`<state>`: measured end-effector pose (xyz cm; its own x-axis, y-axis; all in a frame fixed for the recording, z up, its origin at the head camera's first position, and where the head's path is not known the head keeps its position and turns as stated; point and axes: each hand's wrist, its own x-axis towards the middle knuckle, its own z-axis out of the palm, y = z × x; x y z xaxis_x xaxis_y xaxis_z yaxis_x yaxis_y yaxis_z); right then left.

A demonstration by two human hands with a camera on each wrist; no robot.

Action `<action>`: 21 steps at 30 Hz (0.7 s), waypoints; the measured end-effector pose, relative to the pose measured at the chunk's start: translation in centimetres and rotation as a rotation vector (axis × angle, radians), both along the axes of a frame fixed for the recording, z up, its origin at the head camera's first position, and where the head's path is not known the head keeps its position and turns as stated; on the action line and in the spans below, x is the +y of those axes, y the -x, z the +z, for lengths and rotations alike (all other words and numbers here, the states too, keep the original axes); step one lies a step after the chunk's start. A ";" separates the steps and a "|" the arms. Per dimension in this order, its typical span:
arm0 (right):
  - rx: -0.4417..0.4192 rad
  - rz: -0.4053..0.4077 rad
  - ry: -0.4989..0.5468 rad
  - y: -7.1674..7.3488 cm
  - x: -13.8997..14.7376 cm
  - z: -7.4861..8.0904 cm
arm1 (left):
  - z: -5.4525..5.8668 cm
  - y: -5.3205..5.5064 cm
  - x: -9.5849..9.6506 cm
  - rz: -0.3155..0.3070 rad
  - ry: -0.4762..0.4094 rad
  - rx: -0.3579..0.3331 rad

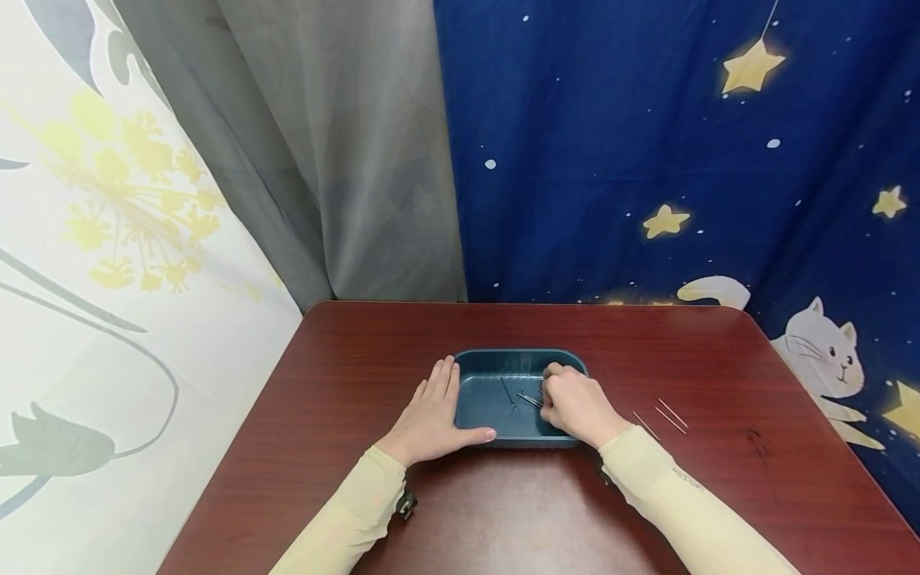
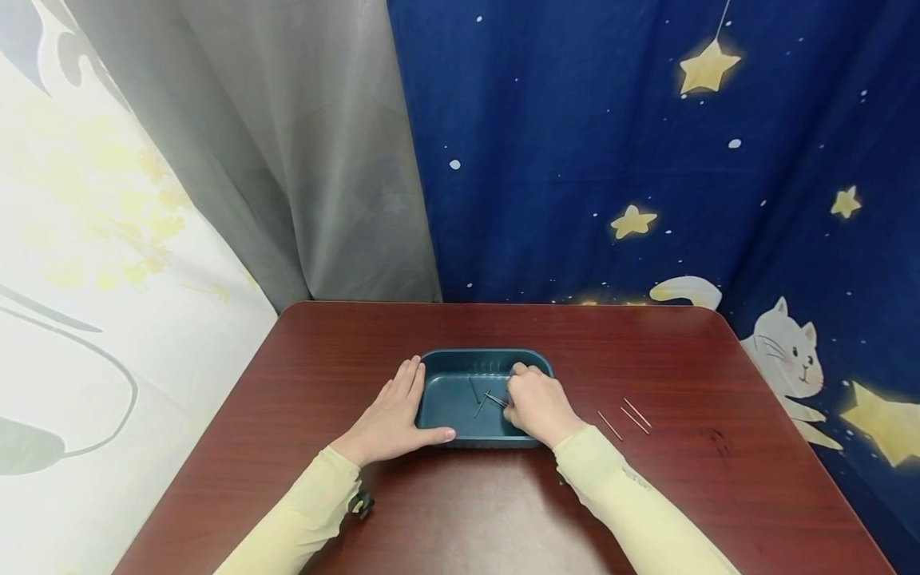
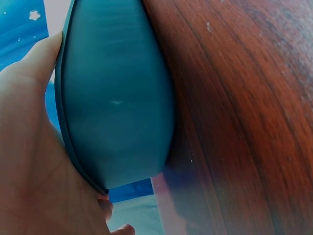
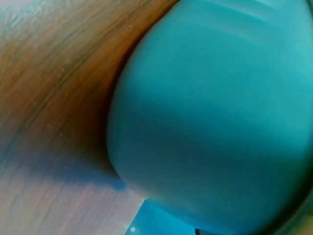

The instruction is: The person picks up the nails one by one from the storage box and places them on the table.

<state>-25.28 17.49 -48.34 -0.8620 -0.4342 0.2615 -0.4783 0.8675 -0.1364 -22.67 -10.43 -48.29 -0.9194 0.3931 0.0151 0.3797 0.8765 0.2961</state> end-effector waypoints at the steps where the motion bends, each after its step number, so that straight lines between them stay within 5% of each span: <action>1: 0.008 0.002 0.003 0.0 0.0 0.0 | 0.0 0.0 0.0 0.000 -0.002 0.002; 21: 0.140 0.034 0.116 -1.0 1.0 2.2 | -0.1 0.1 0.0 -0.002 -0.001 0.019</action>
<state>-24.25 18.45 -46.10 -0.7992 -0.4223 0.4278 -0.5282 0.8330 -0.1644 -22.80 -10.44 -48.38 -0.9182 0.3948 0.0329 0.3868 0.8755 0.2895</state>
